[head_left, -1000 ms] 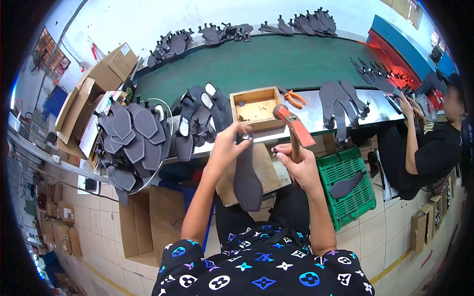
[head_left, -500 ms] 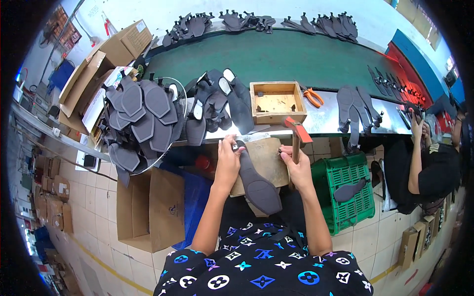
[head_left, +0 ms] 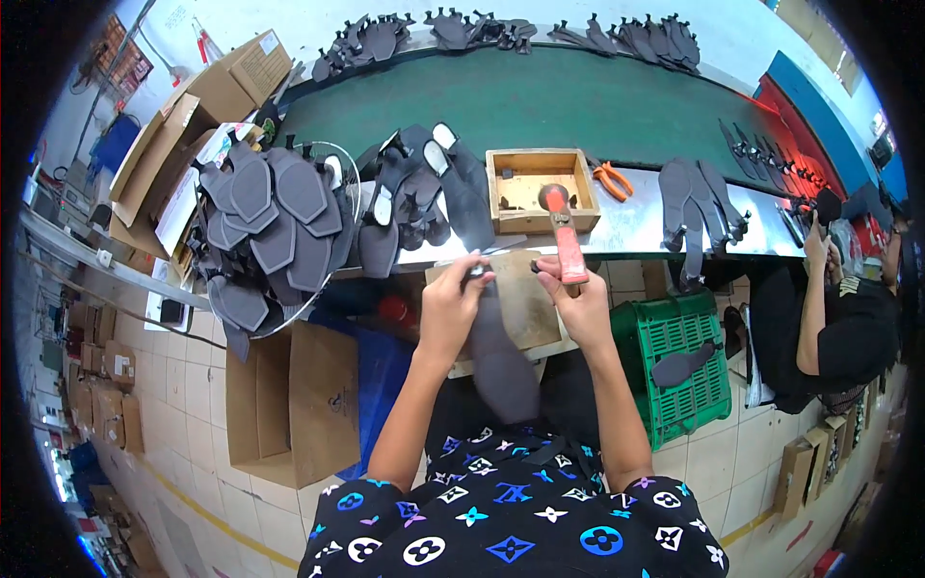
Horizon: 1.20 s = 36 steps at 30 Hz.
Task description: Using a hammer and manual dexterity to assemble and shape shoe components at a manufacturing workbench.
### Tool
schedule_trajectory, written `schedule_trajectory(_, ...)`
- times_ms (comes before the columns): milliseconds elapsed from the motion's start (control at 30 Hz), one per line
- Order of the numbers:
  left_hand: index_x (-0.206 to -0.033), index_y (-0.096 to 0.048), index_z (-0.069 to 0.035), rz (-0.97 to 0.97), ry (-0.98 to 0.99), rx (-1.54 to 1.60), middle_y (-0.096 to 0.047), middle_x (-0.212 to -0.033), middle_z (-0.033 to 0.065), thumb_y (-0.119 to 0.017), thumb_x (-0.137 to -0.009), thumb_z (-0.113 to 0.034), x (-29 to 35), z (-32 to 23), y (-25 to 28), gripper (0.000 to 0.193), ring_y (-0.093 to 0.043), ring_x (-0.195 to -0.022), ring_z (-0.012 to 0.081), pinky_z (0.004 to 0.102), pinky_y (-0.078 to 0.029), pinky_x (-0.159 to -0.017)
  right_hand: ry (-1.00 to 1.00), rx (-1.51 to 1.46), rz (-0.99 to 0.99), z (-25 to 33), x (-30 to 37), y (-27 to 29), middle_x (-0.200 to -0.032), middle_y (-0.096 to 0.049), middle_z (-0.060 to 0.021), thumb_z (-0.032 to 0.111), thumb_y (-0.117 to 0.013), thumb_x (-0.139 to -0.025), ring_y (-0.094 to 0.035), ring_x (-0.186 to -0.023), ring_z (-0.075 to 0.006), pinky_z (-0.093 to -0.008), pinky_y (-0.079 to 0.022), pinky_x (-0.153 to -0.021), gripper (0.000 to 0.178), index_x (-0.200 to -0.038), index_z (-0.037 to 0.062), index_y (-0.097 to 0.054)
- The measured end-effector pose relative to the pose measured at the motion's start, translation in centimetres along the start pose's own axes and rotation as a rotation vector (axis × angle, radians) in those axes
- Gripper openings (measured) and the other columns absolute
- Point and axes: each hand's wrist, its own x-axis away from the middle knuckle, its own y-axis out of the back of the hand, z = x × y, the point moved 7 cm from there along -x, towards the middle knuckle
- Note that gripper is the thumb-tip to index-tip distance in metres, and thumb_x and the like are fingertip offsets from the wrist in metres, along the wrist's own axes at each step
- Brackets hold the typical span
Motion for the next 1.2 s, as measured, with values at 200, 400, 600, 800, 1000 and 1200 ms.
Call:
schedule_trajectory(200,-0.106,-0.071,0.001,0.156,0.136,0.114,-0.073,-0.107,0.0176,-0.077,-0.083,-0.010,0.2,3.6,-1.8,0.026,-0.073,-0.092,0.0246,0.0314,-0.053,-0.082,0.086,0.009,0.199,0.3,-2.5,-3.1,-0.088,-0.071,-0.0106,0.012,-0.070,-0.092,-0.061,-0.077,-0.0121,-0.0300,-0.049,-0.071,0.024,-0.110,-0.0034,-0.067)
schedule_trajectory(400,-0.112,-0.070,-0.001,0.168,0.195,0.153,-0.074,-0.099,0.0181,-0.074,-0.083,-0.007,0.8,4.5,-1.8,0.030,-0.071,-0.086,0.0190,0.0312,-0.054,-0.077,0.179,0.229,0.348,2.0,-3.2,-4.7,-0.081,-0.066,-0.0193,0.009,-0.068,-0.089,-0.063,-0.072,-0.0236,-0.0339,-0.048,-0.070,0.021,-0.107,-0.0012,-0.066)
schedule_trajectory(600,-0.108,-0.072,0.002,0.174,0.131,0.157,-0.073,-0.089,0.0188,-0.068,-0.084,-0.002,0.6,3.6,-1.4,0.024,-0.072,-0.079,0.0204,0.0320,-0.054,-0.070,0.333,0.314,0.393,2.9,-3.0,-5.7,-0.090,-0.068,-0.0179,-0.005,-0.065,-0.078,-0.070,-0.084,-0.0302,-0.0358,-0.053,-0.077,0.029,-0.106,-0.0016,-0.065)
schedule_trajectory(800,-0.101,-0.074,0.000,0.166,0.138,0.114,-0.073,-0.084,0.0179,-0.069,-0.082,-0.002,0.3,3.4,-1.2,0.020,-0.073,-0.076,0.0216,0.0328,-0.054,-0.068,0.466,0.425,0.356,4.0,-2.7,-6.1,-0.096,-0.069,-0.0190,-0.008,-0.063,-0.072,-0.068,-0.090,-0.0389,-0.0398,-0.053,-0.079,0.036,-0.107,-0.0015,-0.065)
schedule_trajectory(1000,-0.105,-0.074,-0.001,0.204,0.104,0.123,-0.073,-0.083,0.0173,-0.071,-0.083,-0.005,0.4,3.2,-0.9,0.022,-0.072,-0.075,0.0203,0.0341,-0.054,-0.068,0.452,0.492,0.453,4.2,-2.2,-5.7,-0.111,-0.063,-0.0139,-0.005,-0.066,-0.073,-0.064,-0.096,-0.0366,-0.0402,-0.051,-0.082,0.027,-0.099,0.0004,-0.066)
schedule_trajectory(1200,-0.113,-0.072,0.000,0.203,0.228,0.217,-0.077,-0.095,0.0085,-0.076,-0.083,-0.010,0.4,4.2,-1.2,0.031,-0.068,-0.085,0.0095,0.0283,-0.054,-0.078,0.370,0.435,0.275,5.6,-0.8,-3.9,-0.084,-0.062,-0.0144,0.004,-0.067,-0.085,-0.064,-0.074,-0.0314,-0.0382,-0.050,-0.069,0.019,-0.103,0.0000,-0.062)
